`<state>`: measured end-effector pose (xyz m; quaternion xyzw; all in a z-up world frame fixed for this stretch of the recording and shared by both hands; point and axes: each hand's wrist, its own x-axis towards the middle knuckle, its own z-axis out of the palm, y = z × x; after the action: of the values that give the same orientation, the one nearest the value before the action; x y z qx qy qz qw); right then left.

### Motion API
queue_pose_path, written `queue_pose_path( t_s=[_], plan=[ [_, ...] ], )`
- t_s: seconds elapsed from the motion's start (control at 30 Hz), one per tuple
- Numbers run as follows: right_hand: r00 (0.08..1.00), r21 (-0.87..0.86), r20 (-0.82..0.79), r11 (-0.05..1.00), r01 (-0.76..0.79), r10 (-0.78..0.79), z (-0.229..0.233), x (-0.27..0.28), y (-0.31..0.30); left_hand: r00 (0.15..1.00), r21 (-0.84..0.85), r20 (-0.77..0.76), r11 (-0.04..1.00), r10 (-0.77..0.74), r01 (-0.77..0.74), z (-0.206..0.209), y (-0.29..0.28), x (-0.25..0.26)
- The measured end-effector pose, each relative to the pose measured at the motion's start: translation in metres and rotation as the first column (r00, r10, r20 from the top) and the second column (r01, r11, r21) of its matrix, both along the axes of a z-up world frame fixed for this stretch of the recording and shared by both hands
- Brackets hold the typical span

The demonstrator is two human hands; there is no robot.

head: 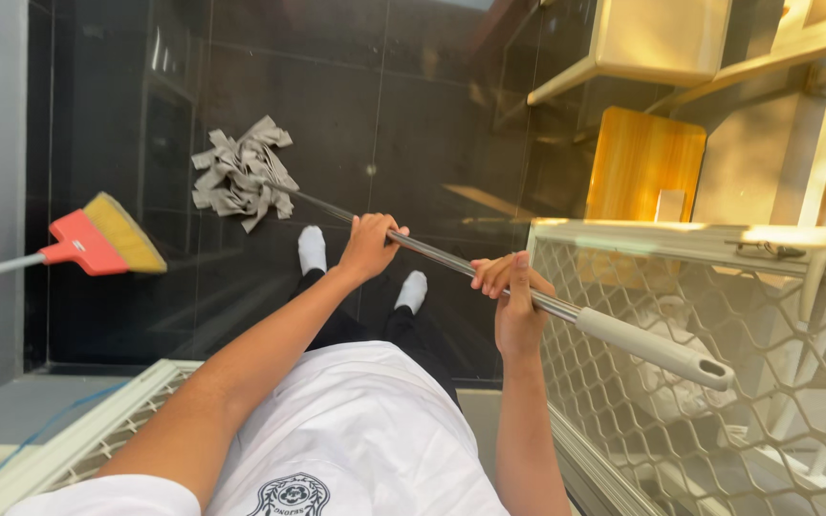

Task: The person uses a mop to clean a dark tiled floor, moving the mop head back and forth while walking across the area.

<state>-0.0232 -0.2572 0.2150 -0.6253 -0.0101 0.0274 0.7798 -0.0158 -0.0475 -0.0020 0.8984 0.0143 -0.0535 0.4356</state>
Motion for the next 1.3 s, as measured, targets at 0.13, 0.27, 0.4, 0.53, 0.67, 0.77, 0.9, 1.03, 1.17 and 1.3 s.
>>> queue_pose_path(
  t_s=[0.13,0.27,0.4,0.53,0.67,0.77,0.9,1.03,1.17,1.3],
  plan=[
    [0.999,-0.006,0.001,0.999,0.049,-0.049,0.005,-0.011,-0.064,0.997,0.003,0.015,0.997,0.072,-0.072,0.0,-0.064,0.005],
    [0.983,-0.098,0.047,0.979,0.181,-0.177,0.039,-0.044,-0.134,0.99,-0.125,0.138,0.992,-0.001,0.018,0.018,-0.151,0.0],
    [0.926,-0.158,0.324,0.954,0.254,-0.193,0.086,-0.053,-0.165,0.978,-0.314,0.192,0.939,-0.081,0.14,0.058,-0.24,0.006],
    [0.888,-0.259,0.458,0.948,0.187,-0.051,0.098,-0.055,-0.155,0.964,-0.462,0.075,0.848,-0.254,0.259,0.067,-0.272,0.007],
    [0.876,-0.432,0.46,0.898,0.079,0.145,0.097,-0.057,-0.11,0.931,-0.326,-0.065,0.89,-0.358,0.32,0.062,-0.252,0.012],
    [0.875,-0.403,0.443,0.915,0.001,0.194,0.096,-0.055,-0.074,0.935,-0.236,0.001,0.908,-0.355,0.345,0.055,-0.223,0.011],
    [0.851,-0.305,0.476,0.949,-0.076,0.221,0.106,-0.041,-0.034,0.933,-0.176,-0.038,0.922,-0.357,0.346,0.066,-0.168,0.011],
    [0.826,-0.174,0.502,0.965,-0.197,0.259,0.115,-0.03,0.011,0.981,-0.126,0.043,0.973,-0.19,0.194,0.079,-0.093,0.002],
    [0.81,-0.099,0.477,0.936,-0.337,0.342,0.101,-0.03,0.063,0.993,-0.099,0.116,0.995,0.006,0.005,0.072,-0.004,-0.024],
    [0.857,0.131,0.438,0.924,-0.359,0.271,0.061,-0.04,0.112,0.956,0.058,0.265,0.988,0.122,-0.142,0.045,0.074,-0.047]
  ],
)
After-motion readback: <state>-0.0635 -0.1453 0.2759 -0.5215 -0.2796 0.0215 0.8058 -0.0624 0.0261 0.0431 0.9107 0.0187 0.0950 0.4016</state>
